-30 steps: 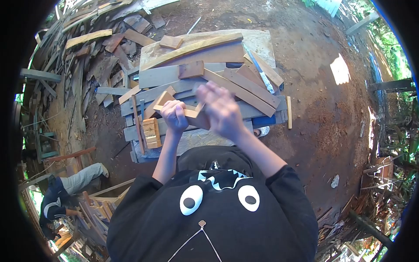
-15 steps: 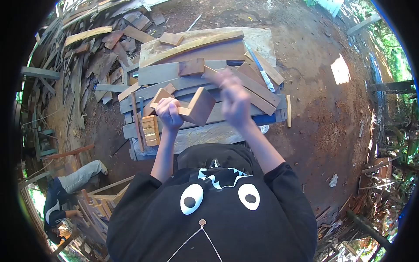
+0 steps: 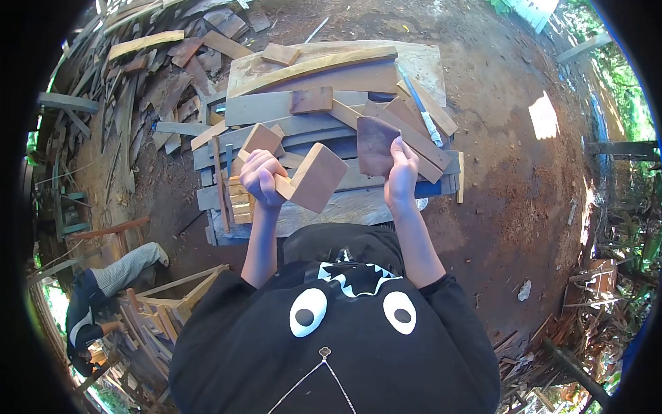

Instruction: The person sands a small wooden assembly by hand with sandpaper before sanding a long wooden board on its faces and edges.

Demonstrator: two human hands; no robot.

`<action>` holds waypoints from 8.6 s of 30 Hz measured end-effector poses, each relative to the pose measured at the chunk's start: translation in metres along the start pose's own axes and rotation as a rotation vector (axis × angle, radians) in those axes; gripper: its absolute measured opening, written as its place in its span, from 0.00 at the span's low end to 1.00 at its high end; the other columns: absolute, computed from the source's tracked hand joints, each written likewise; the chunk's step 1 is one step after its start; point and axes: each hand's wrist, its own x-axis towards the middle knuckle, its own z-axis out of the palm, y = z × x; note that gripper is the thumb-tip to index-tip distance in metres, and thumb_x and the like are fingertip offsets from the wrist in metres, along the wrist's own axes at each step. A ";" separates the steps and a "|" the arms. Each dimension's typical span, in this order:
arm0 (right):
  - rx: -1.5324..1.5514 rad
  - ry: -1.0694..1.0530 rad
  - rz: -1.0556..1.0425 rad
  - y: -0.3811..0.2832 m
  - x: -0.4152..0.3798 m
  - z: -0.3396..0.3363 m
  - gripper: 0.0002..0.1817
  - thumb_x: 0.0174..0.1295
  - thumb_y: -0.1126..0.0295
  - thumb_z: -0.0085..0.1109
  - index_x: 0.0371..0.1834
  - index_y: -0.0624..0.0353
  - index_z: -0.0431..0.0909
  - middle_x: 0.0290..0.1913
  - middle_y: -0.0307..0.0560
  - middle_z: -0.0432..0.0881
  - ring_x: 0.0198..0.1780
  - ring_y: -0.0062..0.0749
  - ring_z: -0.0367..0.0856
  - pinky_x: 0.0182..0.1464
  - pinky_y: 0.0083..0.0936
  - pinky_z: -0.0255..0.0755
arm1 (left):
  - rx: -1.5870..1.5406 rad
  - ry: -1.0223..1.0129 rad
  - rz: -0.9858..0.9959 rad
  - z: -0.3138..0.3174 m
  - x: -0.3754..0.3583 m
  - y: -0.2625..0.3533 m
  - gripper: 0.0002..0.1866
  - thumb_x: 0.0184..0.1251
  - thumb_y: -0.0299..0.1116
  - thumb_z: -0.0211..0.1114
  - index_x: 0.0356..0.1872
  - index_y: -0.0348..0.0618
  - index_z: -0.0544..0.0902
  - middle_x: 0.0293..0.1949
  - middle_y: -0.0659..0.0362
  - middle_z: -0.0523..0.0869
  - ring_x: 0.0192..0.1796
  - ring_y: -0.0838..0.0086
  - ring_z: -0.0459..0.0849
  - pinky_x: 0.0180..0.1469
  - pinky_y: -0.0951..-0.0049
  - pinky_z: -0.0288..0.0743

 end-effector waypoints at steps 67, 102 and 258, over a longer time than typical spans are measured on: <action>-0.112 -0.090 0.022 0.034 -0.017 -0.037 0.17 0.68 0.66 0.37 0.50 0.68 0.69 0.48 0.46 0.74 0.49 0.29 0.73 0.53 0.25 0.66 | -1.054 0.504 -1.718 0.003 -0.038 -0.045 0.38 0.63 0.64 0.20 0.63 0.47 0.57 0.53 0.47 0.68 0.55 0.54 0.71 0.52 0.45 0.69; -0.695 -0.408 -0.542 0.048 -0.030 0.044 0.12 0.64 0.75 0.42 0.47 0.70 0.70 0.34 0.48 0.73 0.36 0.23 0.67 0.37 0.20 0.64 | -0.137 -0.015 -1.110 0.041 -0.030 -0.009 0.25 0.68 0.46 0.48 0.22 0.33 0.77 0.16 0.60 0.77 0.21 0.83 0.71 0.24 0.76 0.66; -0.689 0.018 0.400 0.156 0.055 -0.169 0.17 0.57 0.57 0.57 0.31 0.63 0.79 0.26 0.45 0.81 0.27 0.29 0.80 0.31 0.30 0.75 | 0.535 -0.194 -1.190 0.012 -0.152 -0.114 0.40 0.35 0.47 0.71 0.50 0.39 0.62 0.39 0.42 0.80 0.42 0.51 0.80 0.44 0.58 0.74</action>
